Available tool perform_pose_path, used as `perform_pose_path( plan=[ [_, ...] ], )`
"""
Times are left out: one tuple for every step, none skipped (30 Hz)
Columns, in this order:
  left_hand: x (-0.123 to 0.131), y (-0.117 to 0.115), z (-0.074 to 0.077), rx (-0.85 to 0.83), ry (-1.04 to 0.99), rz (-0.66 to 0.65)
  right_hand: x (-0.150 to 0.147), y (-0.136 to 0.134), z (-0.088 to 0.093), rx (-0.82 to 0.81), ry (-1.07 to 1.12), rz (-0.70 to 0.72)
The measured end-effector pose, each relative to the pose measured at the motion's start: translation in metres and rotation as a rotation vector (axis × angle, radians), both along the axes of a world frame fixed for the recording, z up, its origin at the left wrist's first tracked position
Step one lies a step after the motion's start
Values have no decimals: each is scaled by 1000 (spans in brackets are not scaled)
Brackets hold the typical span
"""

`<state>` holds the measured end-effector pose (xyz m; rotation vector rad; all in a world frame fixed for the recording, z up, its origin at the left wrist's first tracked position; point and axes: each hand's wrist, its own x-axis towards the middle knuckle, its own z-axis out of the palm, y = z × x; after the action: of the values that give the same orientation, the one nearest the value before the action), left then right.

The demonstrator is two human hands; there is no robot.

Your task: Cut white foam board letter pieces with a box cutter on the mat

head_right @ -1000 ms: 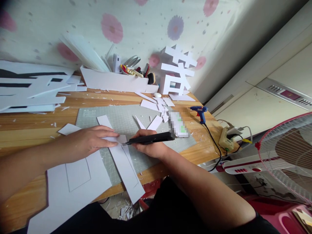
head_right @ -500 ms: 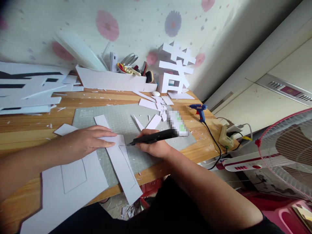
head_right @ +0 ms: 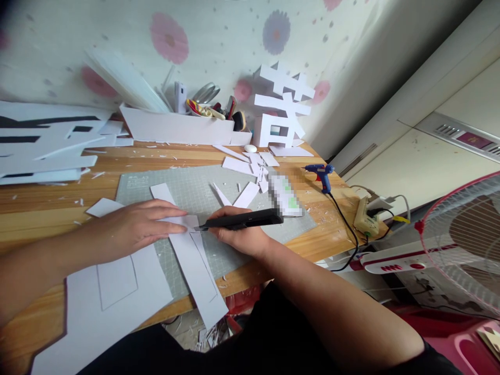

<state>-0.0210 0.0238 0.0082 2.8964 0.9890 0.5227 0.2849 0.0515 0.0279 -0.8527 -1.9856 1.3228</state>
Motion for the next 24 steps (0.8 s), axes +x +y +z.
perform_pose_path(
  plan=[
    [0,0,0,5,-7,-1,-2,0,0,2,-9,0],
    [0,0,0,5,-15,3,-3,0,-1,5,-16,2],
    [0,0,0,4,-22,6,-4,0,-1,9,-21,4],
    [1,0,0,-1,-24,7,-5,0,-2,12,-27,5],
    [1,0,0,-5,-25,7,-6,0,-2,13,-32,4],
    [1,0,0,-9,-24,5,-7,1,-3,13,-36,4],
    [1,-1,0,-11,-22,2,-7,1,-3,13,-38,5],
    [1,-1,1,-13,-20,1,-7,1,-3,14,-38,6],
    [1,-1,1,-17,-17,1,-7,1,-4,17,-36,9],
    [1,-1,2,-21,-15,3,-7,2,-4,20,-34,13],
    [1,-1,2,-23,-13,6,-7,2,-4,25,-36,17],
    [1,-1,2,-24,-13,8,-7,2,-4,31,-39,22],
    [1,-1,2,-23,-14,8,-7,2,-4,37,-43,26],
    [1,-2,2,-20,-17,8,-7,2,-3,43,-47,29],
    [1,-2,2,-17,-19,6,-7,2,-4,48,-52,30],
    [1,-2,3,-16,-19,5,-7,2,-4,54,-55,29],
    [1,-2,3,-16,-17,4,-7,2,-4,61,-58,27],
    [2,-2,4,-16,-14,3,-8,2,-4,67,-59,25],
    [2,-2,4,-17,-10,2,-8,1,-3,74,-60,24],
    [2,-2,5,-17,-8,1,-8,1,-3,80,-61,28],
    [3,-2,5,-19,-6,0,-8,1,-3,85,-60,35],
    [3,-1,6,-22,-6,0,-8,1,-2,87,-62,45],
    [3,-1,6,-27,-4,1,-9,1,-1,85,-66,54],
    [4,-1,6,-35,-3,2,-9,1,0,78,-75,59]
  ],
)
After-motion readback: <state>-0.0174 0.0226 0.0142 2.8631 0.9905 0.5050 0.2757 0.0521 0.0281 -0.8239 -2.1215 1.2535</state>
